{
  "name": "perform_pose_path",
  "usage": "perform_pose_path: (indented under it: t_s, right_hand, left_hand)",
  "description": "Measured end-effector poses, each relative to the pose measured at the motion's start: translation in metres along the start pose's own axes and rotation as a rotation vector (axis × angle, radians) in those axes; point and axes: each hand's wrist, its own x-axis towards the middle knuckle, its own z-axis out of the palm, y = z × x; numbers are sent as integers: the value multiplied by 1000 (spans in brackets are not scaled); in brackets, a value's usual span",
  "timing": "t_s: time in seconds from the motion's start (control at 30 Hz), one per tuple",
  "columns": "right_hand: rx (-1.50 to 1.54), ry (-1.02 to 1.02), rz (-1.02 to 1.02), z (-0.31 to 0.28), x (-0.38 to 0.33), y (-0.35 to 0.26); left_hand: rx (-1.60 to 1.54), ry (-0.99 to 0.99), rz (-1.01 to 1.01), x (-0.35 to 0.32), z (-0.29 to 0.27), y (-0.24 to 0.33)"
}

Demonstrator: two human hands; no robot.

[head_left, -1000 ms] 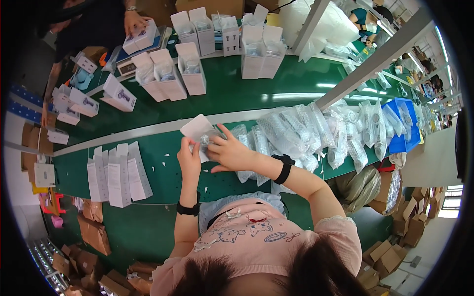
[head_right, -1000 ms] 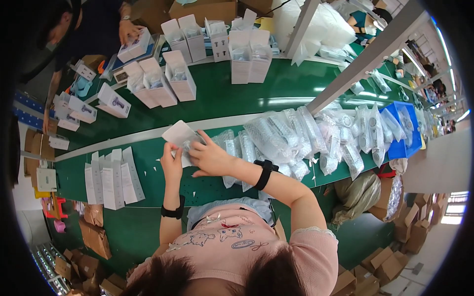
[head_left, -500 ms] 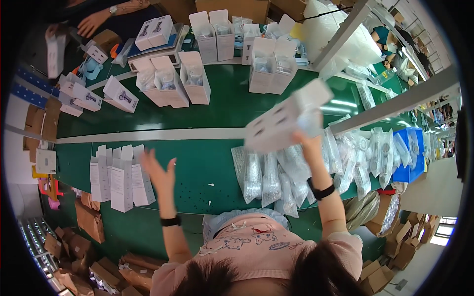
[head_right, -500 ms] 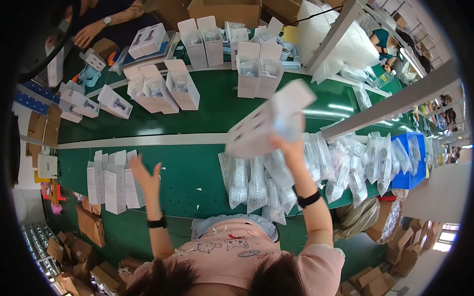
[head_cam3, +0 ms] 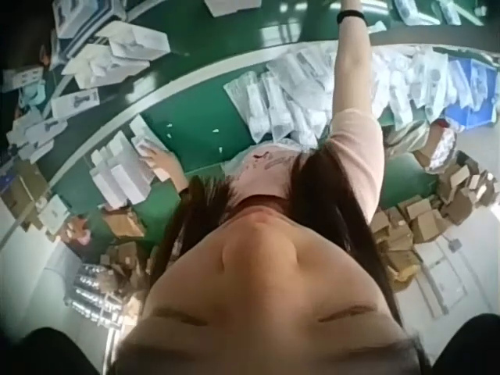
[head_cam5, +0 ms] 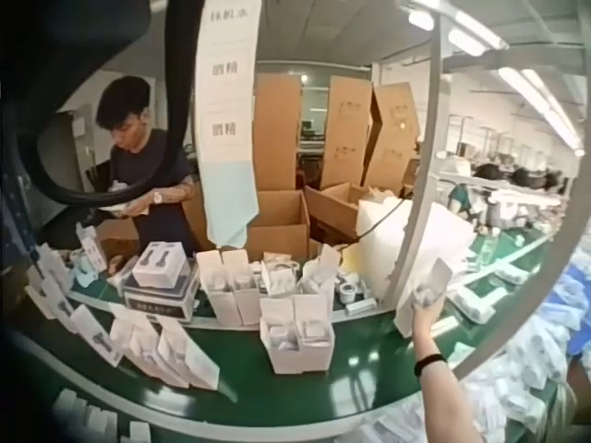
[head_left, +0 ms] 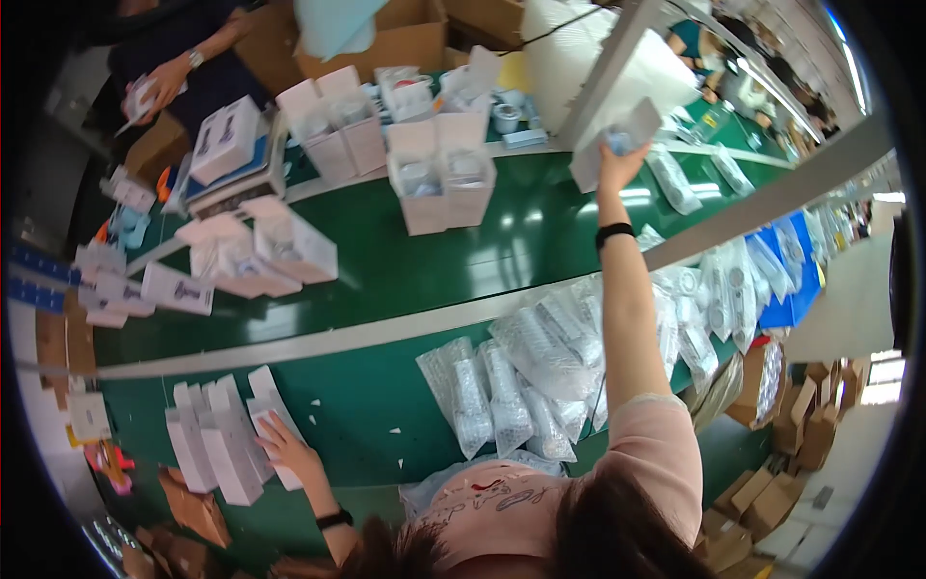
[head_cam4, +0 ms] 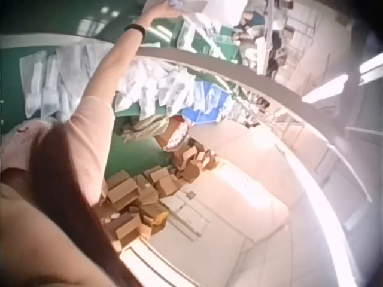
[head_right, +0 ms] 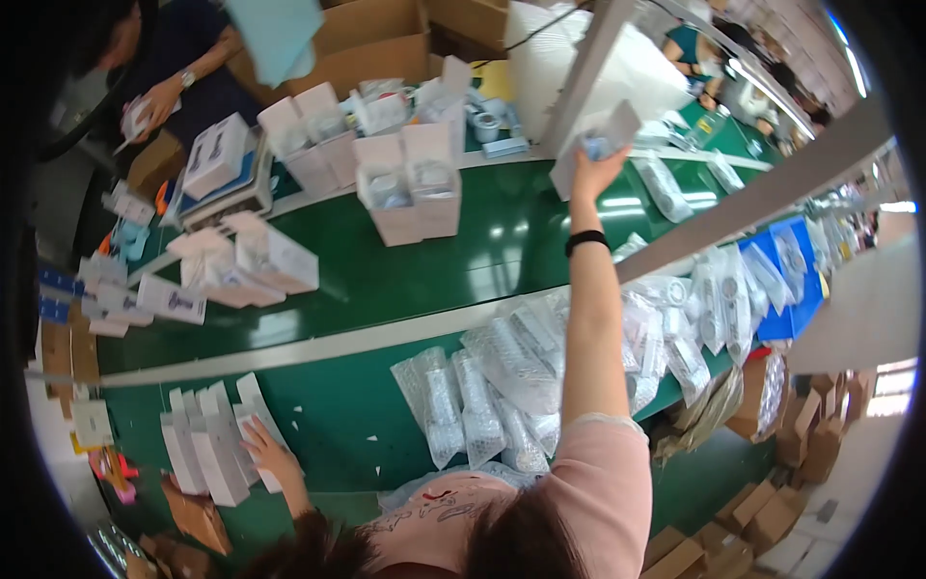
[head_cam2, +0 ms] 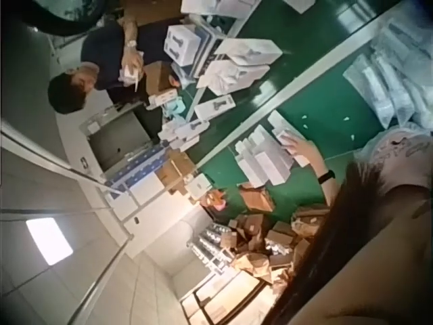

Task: The person packs bubble-wrapped items into boxes with paper inserts, closes the lids, and sets them aside. Finally, they gather the remaining bubble-wrapped items from the table and place them into a blue bin.

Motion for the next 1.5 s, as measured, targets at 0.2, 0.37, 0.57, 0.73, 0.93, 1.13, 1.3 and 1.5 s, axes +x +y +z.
perform_pose_path:
  t_s: [0.2,0.37,0.57,0.73,0.93,1.13,1.3,1.5]
  right_hand:
    - [-29,-92,255,-1,-18,33]
    - [160,-483,250,-45,-80,-6]
    - [185,-1094,-89,-174,-191,-110]
    - [-465,-683,-380,-222,-189,-58]
    - [-949,-805,-11,-211,-134,19]
    - [-729,-1112,279,-206,-102,48]
    - [-361,-953,205,-214,-116,59]
    - [-539,-1326,441,-205,-102,17]
  left_hand:
    - [-202,-81,291,-63,-37,95]
    - [-545,-125,494,-51,-41,107]
    - [-1092,-416,250,-3,5,98]
    - [-1676,-626,207,-15,-12,100]
    - [-1633,-347,440,-33,-71,111]
    - [-1087,-41,841,-41,-82,133]
    - [-1228,13,853,-46,-85,153]
    - [-1243,11,862,-48,-83,145]
